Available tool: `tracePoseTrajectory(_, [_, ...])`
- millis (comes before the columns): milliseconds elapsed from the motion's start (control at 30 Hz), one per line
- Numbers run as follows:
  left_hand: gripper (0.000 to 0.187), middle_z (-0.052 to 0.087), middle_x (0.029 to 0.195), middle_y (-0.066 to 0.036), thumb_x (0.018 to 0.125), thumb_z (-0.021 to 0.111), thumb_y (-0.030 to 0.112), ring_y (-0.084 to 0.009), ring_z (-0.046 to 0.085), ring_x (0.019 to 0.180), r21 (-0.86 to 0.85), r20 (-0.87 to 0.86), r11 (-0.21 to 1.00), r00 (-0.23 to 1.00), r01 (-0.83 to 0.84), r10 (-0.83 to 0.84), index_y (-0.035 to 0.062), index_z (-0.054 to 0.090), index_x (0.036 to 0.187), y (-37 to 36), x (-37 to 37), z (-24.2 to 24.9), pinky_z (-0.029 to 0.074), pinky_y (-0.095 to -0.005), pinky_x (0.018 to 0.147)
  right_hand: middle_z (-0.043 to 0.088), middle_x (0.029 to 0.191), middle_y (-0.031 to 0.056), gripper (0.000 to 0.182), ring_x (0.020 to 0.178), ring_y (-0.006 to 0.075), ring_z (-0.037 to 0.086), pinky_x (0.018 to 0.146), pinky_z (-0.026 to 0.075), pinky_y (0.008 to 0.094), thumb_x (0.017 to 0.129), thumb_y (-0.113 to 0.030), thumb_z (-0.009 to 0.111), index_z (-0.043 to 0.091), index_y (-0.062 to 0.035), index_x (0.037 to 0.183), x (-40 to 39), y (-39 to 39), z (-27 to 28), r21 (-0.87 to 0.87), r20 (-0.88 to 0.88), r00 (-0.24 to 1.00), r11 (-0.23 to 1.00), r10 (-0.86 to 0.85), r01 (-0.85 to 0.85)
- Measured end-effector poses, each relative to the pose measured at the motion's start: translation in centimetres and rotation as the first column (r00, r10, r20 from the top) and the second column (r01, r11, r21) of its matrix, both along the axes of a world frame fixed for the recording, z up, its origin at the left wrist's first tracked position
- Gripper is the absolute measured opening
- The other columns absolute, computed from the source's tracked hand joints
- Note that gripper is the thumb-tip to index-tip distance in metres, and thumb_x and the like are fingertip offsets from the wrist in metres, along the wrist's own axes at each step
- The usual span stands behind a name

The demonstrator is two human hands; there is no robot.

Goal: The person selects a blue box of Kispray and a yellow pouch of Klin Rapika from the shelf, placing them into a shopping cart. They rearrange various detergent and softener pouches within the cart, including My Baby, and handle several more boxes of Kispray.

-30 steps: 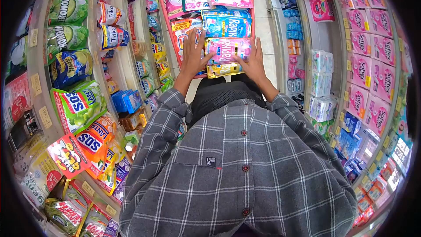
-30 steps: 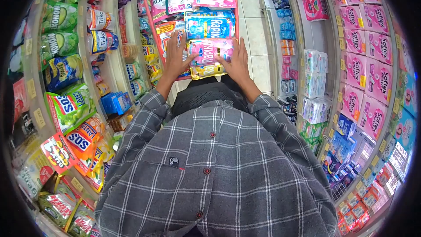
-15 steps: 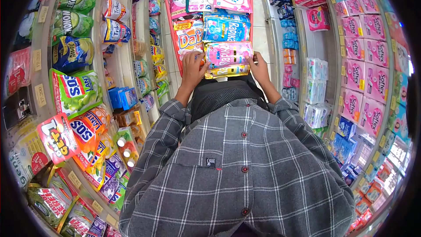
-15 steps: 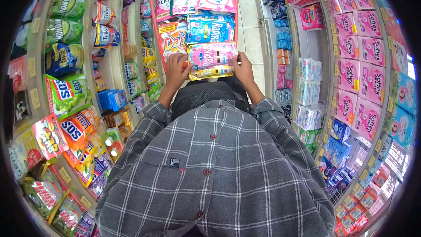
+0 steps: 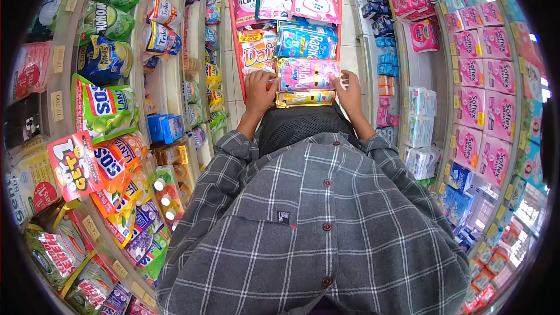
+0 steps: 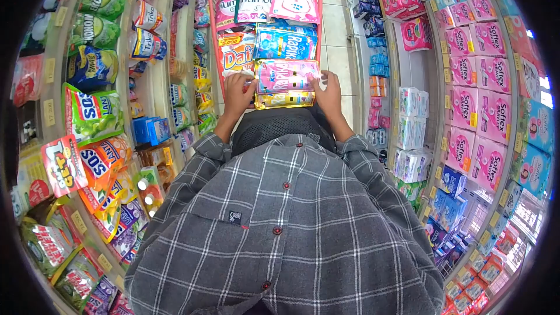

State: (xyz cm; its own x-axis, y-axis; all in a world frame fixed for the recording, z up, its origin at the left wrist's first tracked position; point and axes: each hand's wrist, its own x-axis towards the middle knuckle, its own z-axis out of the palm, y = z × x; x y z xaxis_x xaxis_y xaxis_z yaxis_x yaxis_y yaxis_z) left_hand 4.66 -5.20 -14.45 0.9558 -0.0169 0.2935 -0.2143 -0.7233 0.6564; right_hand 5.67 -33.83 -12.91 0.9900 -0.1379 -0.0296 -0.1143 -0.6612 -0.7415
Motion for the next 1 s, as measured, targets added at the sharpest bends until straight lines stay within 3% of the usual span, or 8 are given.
tracePoseTrajectory(33, [0.02, 0.061, 0.089, -0.009, 0.085, 0.069, 0.026, -0.0295, 0.056, 0.094, 0.018, 0.005, 1.0, 1.0, 0.001, -0.001, 0.0061, 0.067, 0.089, -0.1, -0.1, -0.1, 0.036, -0.0449, 0.096, 0.055, 0.124, 0.0226, 0.051, 0.109, 0.0323, 0.057, 0.092, 0.046, 0.0399, 0.086, -0.032, 0.07, 0.055, 0.0011, 0.122, 0.0, 0.2, 0.7, -0.057, 0.038, 0.997, 0.996, 0.074, -0.072])
tracePoseTrajectory(133, [0.021, 0.061, 0.086, -0.008, 0.086, 0.069, 0.027, -0.0289, 0.056, 0.092, 0.056, 0.012, 0.998, 1.0, -0.001, 0.0, 0.0059, 0.066, 0.085, -0.2, -0.2, -0.1, 0.036, -0.0442, 0.096, 0.052, 0.13, 0.0225, 0.057, 0.119, 0.0358, 0.051, 0.101, 0.04, 0.0434, 0.085, -0.031, 0.071, 0.051, -0.0001, 0.129, 1.4, 1.7, 2.7, -0.252, 0.254, 0.884, 0.909, 0.392, -0.331])
tracePoseTrajectory(167, [0.021, 0.06, 0.086, -0.008, 0.086, 0.069, 0.027, -0.0287, 0.056, 0.092, 0.058, 0.006, 0.998, 1.0, -0.003, 0.003, 0.0059, 0.066, 0.085, -0.1, -0.4, 0.0, 0.036, -0.0438, 0.096, 0.043, 0.142, 0.0216, 0.067, 0.132, 0.0376, 0.041, 0.11, 0.031, 0.0488, 0.087, -0.038, 0.067, 0.043, -0.0031, 0.139, 1.8, 2.5, 2.5, -0.279, 0.182, 0.856, 0.86, 0.484, -0.428])
tracePoseTrajectory(300, [0.022, 0.06, 0.087, -0.009, 0.087, 0.067, 0.027, -0.0287, 0.054, 0.093, 0.008, -0.069, 0.999, 0.997, -0.034, 0.034, 0.0052, 0.067, 0.085, 0.2, -1.0, 0.2, 0.036, -0.0429, 0.094, 0.026, 0.156, 0.0154, 0.08, 0.145, 0.0335, 0.022, 0.116, 0.016, 0.0557, 0.09, -0.054, 0.055, 0.027, -0.009, 0.151, 2.8, 5.7, 2.6, -0.445, -0.043, 0.747, 0.656, 0.664, -0.609])
tracePoseTrajectory(667, [0.017, 0.062, 0.089, -0.007, 0.088, 0.064, 0.021, -0.0269, 0.056, 0.091, -0.016, -0.054, 0.982, 0.981, -0.189, 0.188, 0.0045, 0.068, 0.088, 1.4, -4.2, -1.1, 0.037, -0.0418, 0.09, 0.02, 0.158, 0.017, 0.089, 0.146, 0.0343, 0.02, 0.114, 0.014, 0.0596, 0.088, -0.061, 0.053, 0.021, -0.0101, 0.153, 2.9, 6.0, 0.0, -0.564, -0.067, 0.705, 0.556, 0.707, -0.611])
tracePoseTrajectory(800, [0.017, 0.063, 0.09, -0.007, 0.088, 0.064, 0.022, -0.0258, 0.056, 0.092, -0.019, -0.156, 0.96, 0.949, -0.281, 0.275, 0.0057, 0.068, 0.089, 1.2, -5.8, -0.8, 0.037, -0.0407, 0.09, 0.029, 0.152, 0.0198, 0.104, 0.142, 0.0361, 0.026, 0.114, 0.014, 0.0612, 0.071, -0.057, 0.074, 0.026, -0.0104, 0.151, 3.6, 5.1, 3.1, -0.462, -0.126, 0.714, 0.596, 0.689, -0.657])
tracePoseTrajectory(900, [0.018, 0.064, 0.089, -0.008, 0.087, 0.067, 0.022, -0.0252, 0.059, 0.09, -0.055, -0.195, 0.956, 0.942, -0.289, 0.274, 0.0047, 0.068, 0.092, -0.5, -6.0, 0.4, 0.04, -0.0396, 0.089, 0.043, 0.135, 0.0207, 0.105, 0.128, 0.0377, 0.041, 0.108, 0.028, 0.0549, 0.063, -0.05, 0.082, 0.033, -0.0095, 0.146, 4.6, 3.1, 3.2, -0.418, -0.1, 0.695, 0.604, 0.712, -0.679])
tracePoseTrajectory(1000, [0.02, 0.065, 0.088, -0.01, 0.085, 0.07, 0.02, -0.0259, 0.061, 0.085, -0.265, -0.314, 0.928, 0.933, -0.264, 0.176, 0.0027, 0.067, 0.094, -1.4, -4.4, 1.1, 0.045, -0.0386, 0.084, 0.049, 0.12, 0.0184, 0.092, 0.117, 0.0364, 0.047, 0.1, 0.036, 0.0496, 0.063, -0.039, 0.084, 0.04, -0.0066, 0.138, 5.9, 3.1, 4.4, -0.38, -0.174, 0.642, 0.551, 0.746, -0.743])
